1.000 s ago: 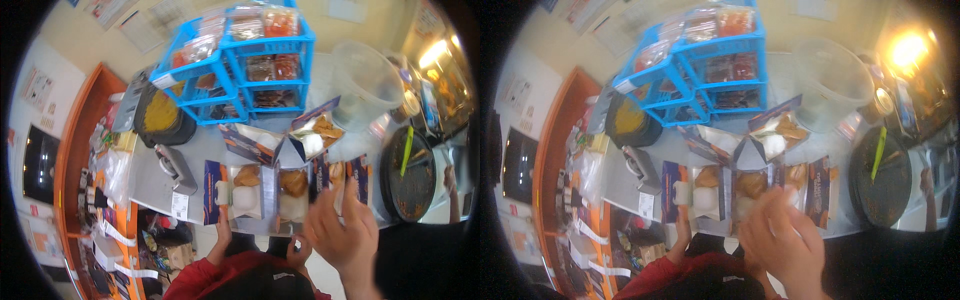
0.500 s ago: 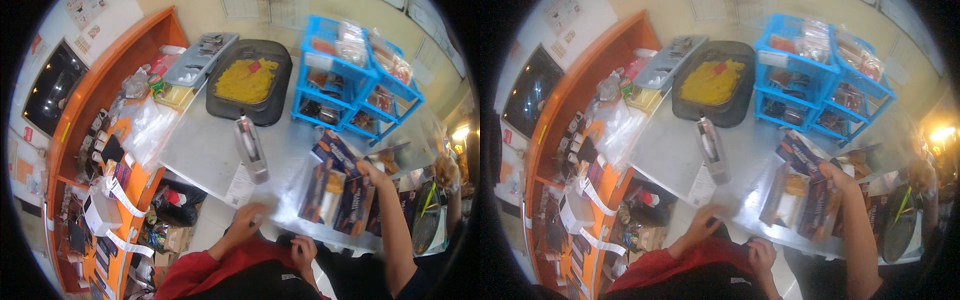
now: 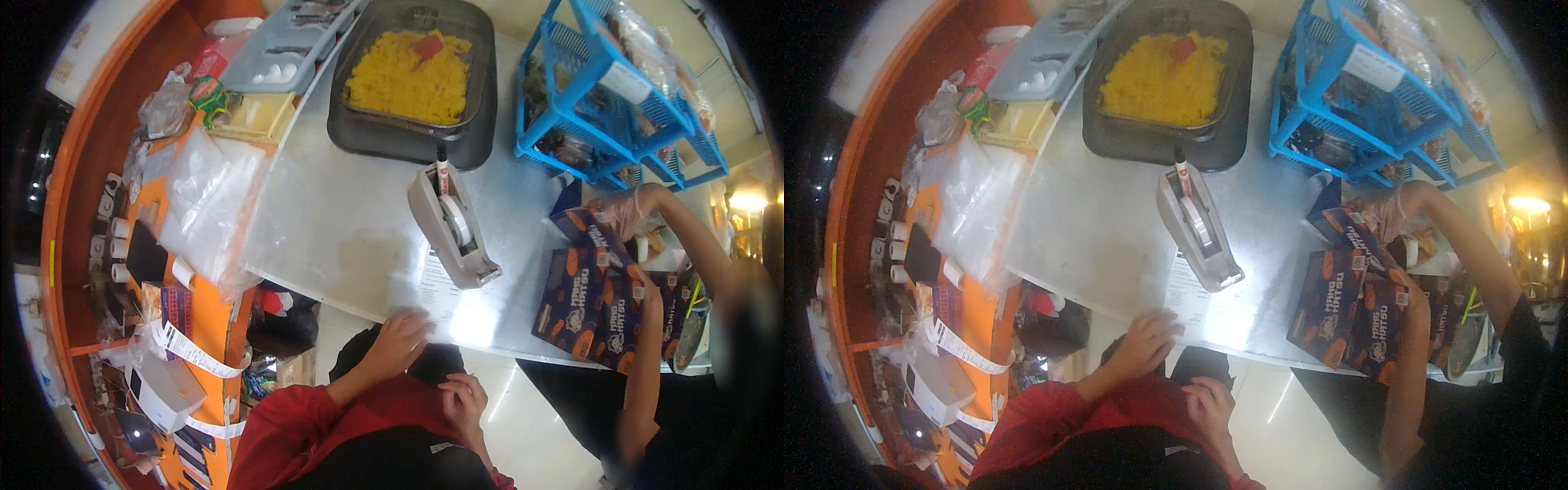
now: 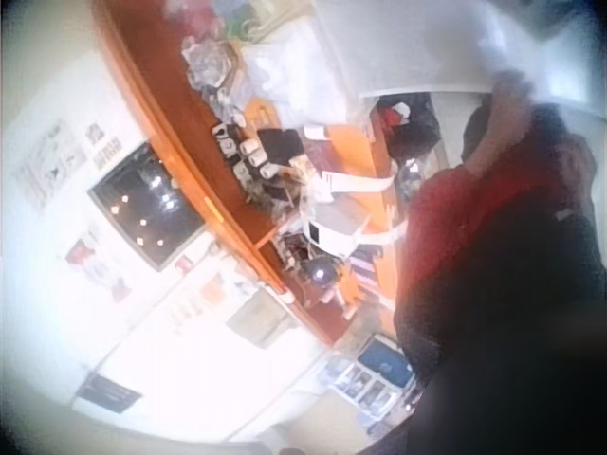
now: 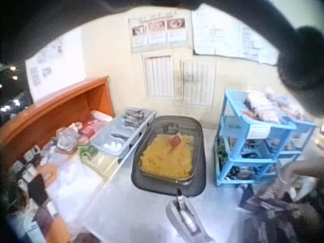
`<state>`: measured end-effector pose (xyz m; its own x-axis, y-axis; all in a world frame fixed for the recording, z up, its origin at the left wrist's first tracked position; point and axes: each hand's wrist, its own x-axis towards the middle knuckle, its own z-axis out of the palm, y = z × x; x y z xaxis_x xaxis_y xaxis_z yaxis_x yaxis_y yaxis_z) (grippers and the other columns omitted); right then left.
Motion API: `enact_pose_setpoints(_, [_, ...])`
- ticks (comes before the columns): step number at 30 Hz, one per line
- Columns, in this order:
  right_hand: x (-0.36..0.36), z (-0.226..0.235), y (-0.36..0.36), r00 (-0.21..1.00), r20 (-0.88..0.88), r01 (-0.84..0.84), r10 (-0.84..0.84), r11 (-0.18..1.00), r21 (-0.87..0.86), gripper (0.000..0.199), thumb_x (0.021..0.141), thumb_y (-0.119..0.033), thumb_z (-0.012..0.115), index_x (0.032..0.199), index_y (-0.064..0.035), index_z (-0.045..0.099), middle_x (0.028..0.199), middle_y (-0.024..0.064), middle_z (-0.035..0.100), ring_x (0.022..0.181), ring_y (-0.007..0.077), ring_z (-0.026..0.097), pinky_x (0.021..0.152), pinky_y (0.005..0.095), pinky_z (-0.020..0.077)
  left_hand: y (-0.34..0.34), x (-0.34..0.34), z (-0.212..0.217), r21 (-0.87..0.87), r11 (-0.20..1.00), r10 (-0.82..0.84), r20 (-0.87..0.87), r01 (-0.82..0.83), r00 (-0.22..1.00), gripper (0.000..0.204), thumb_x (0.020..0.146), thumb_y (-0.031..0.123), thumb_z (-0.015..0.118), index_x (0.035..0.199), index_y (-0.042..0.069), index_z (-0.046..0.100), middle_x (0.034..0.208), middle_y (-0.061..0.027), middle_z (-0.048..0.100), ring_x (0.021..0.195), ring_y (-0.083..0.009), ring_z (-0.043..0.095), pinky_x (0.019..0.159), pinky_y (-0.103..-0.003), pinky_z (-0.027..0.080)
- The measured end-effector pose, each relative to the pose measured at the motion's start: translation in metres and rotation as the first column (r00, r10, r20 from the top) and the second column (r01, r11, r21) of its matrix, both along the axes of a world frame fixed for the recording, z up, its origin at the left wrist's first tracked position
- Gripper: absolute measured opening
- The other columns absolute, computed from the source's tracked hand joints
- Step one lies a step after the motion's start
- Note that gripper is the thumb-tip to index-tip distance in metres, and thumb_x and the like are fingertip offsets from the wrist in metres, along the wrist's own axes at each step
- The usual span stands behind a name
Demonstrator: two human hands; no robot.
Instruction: The person assembles food orders by opening paper bags, placing bread rolls inside, and adding scoops of scrambled eggs using a red spatula. The person repeatedly handles multiple bags and adds ingredients one at a time.
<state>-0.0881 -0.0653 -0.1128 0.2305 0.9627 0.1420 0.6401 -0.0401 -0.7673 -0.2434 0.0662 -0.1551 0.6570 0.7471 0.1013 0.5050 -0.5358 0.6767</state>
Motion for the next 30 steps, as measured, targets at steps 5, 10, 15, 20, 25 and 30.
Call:
enact_pose_setpoints(5, [-0.009, -0.010, 0.008, 0.999, -0.006, -0.035, 0.034, 0.998, -0.056, 0.020, 0.065, 0.002, 0.067, 0.079, -0.0131, 0.066, 0.092, 0.0055, 0.065, 0.083, 0.0251, 0.064, 0.071, 0.0354, 0.0519, 0.000, 0.009, 0.002, -0.070, 0.997, 0.023, 0.019, -0.021, 1.000, 0.037, 0.086, 0.017, 0.058, 0.123, 0.012, 0.055, 0.128, -0.0117, 0.050, 0.115, -0.0325, 0.045, 0.096, -0.047, 0.036])
enact_pose_setpoints(10, [-0.006, -0.012, 0.011, 0.997, -0.066, -0.046, 0.038, 0.991, -0.125, 0.025, 0.062, 0.001, 0.069, 0.082, -0.0131, 0.068, 0.093, 0.0063, 0.065, 0.084, 0.0250, 0.064, 0.070, 0.0345, 0.0519, -0.003, 0.012, 0.004, -0.115, 0.993, 0.030, -0.007, -0.031, 1.000, 0.040, 0.086, 0.017, 0.059, 0.125, 0.013, 0.054, 0.130, -0.0110, 0.048, 0.116, -0.0309, 0.045, 0.096, -0.046, 0.035])
enact_pose_setpoints(15, [-0.002, -0.011, 0.005, 0.992, -0.124, -0.020, -0.001, 0.986, -0.168, 0.026, 0.061, -0.002, 0.072, 0.085, -0.0121, 0.068, 0.094, 0.0072, 0.065, 0.084, 0.0245, 0.064, 0.070, 0.0335, 0.0517, -0.005, 0.012, 0.003, -0.125, 0.991, 0.042, -0.056, -0.048, 0.998, 0.039, 0.085, 0.017, 0.059, 0.123, 0.013, 0.055, 0.130, -0.0112, 0.049, 0.117, -0.0317, 0.044, 0.096, -0.047, 0.034])
enact_pose_setpoints(20, [0.014, 0.015, 0.014, 0.941, -0.315, 0.072, -0.122, 0.984, -0.164, 0.023, 0.062, -0.002, 0.071, 0.083, -0.0116, 0.069, 0.093, 0.0079, 0.066, 0.082, 0.0246, 0.064, 0.068, 0.0331, 0.0512, 0.005, 0.018, 0.020, -0.153, 0.987, 0.021, -0.137, -0.043, 0.990, 0.034, 0.085, 0.019, 0.058, 0.118, 0.013, 0.058, 0.126, -0.0118, 0.051, 0.115, -0.0330, 0.046, 0.096, -0.048, 0.034])
enact_pose_setpoints(25, [0.089, 0.109, 0.040, 0.944, 0.267, 0.102, -0.195, 0.941, 0.324, 0.024, 0.061, 0.003, 0.067, 0.076, -0.0153, 0.068, 0.085, 0.0055, 0.066, 0.074, 0.0206, 0.063, 0.066, 0.0318, 0.0494, 0.030, 0.038, 0.063, 0.011, 0.999, -0.051, 0.002, 0.051, 0.999, 0.027, 0.085, 0.016, 0.059, 0.111, 0.010, 0.061, 0.107, -0.0073, 0.059, 0.103, -0.0272, 0.051, 0.091, -0.044, 0.036])
enact_pose_setpoints(30, [0.199, 0.229, 0.093, 0.696, 0.297, 0.189, -0.653, 0.566, 0.803, 0.016, 0.073, 0.004, 0.064, 0.084, -0.0080, 0.063, 0.084, 0.0093, 0.064, 0.074, 0.0227, 0.063, 0.069, 0.0321, 0.0488, 0.037, 0.078, 0.099, 0.104, 0.990, -0.110, 0.158, 0.094, 0.981, 0.023, 0.084, 0.016, 0.061, 0.106, 0.010, 0.064, 0.096, -0.0087, 0.064, 0.092, -0.0289, 0.055, 0.086, -0.041, 0.039])
